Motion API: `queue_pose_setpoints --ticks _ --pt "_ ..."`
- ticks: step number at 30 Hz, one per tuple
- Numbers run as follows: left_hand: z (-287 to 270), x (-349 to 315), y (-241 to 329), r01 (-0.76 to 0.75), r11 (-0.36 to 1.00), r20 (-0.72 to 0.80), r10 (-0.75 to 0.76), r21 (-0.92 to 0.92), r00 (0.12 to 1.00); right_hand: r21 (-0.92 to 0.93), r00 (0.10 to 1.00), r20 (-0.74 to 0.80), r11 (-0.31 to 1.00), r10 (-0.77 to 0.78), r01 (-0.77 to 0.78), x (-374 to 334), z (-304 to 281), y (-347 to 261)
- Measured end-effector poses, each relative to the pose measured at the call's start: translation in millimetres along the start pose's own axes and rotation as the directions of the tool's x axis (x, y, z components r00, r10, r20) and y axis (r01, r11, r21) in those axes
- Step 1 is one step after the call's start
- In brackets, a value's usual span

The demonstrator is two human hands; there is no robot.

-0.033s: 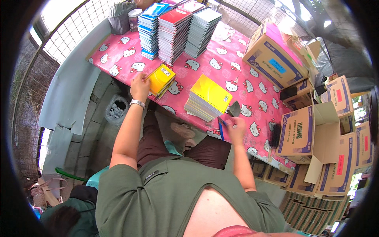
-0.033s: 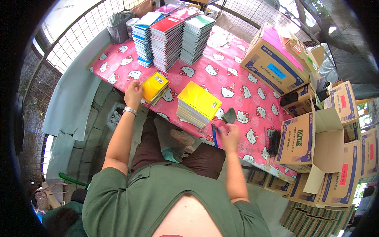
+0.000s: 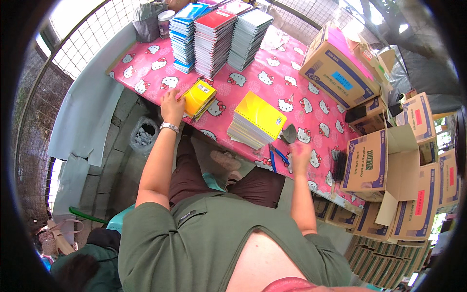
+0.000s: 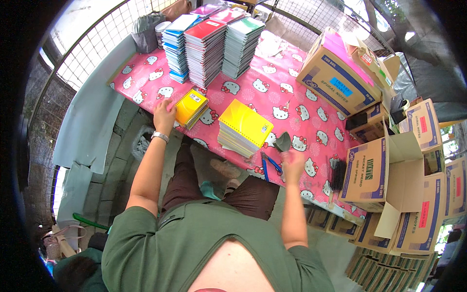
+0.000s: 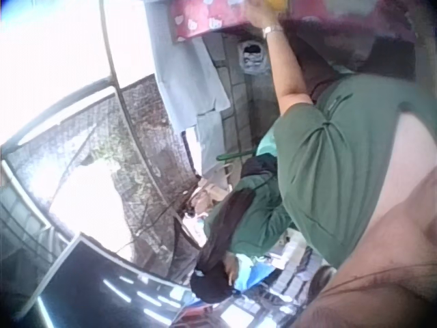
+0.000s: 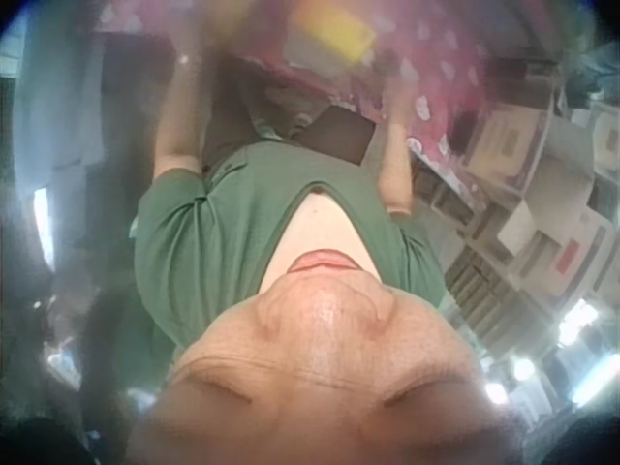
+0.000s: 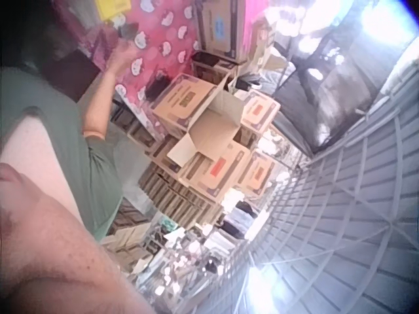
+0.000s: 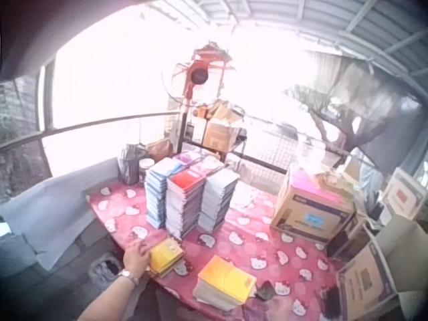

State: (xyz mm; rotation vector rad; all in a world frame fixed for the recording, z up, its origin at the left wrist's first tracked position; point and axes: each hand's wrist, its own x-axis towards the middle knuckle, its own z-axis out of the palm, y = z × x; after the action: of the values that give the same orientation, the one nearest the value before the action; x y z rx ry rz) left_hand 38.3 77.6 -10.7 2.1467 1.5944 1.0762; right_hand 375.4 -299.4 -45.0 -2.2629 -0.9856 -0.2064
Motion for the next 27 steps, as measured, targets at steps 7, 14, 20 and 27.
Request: queue_pose_setpoints --ticks 7,14,20,27 --pt "-53.3 -32.2 166.7 -0.685 0.546 -0.059 0.760 -0.482 0.647 -0.671 0.885 -0.206 0.598 0.417 -0.438 9.5 -71.2 142.4" --pt "-47.3 -60.7 215.4 -0.873 0.233 0.335 0.938 -0.429 0.086 -0.531 0.957 -0.120 0.797 0.265 -0.287 30.0 -94.4 135.0" --pt "-60.9 -35.2 228.7 -0.744 0.411 0.398 0.893 -0.527 0.211 0.267 0.999 -0.004 0.963 -0.046 0.046 58.6 -89.1 -58.4" --pt "-47.9 -39.3 250.3 -0.802 0.429 0.206 0.903 -0.416 0.376 0.514 0.965 -0.072 0.820 -0.251 0.252 58.0 -92.1 -170.9"
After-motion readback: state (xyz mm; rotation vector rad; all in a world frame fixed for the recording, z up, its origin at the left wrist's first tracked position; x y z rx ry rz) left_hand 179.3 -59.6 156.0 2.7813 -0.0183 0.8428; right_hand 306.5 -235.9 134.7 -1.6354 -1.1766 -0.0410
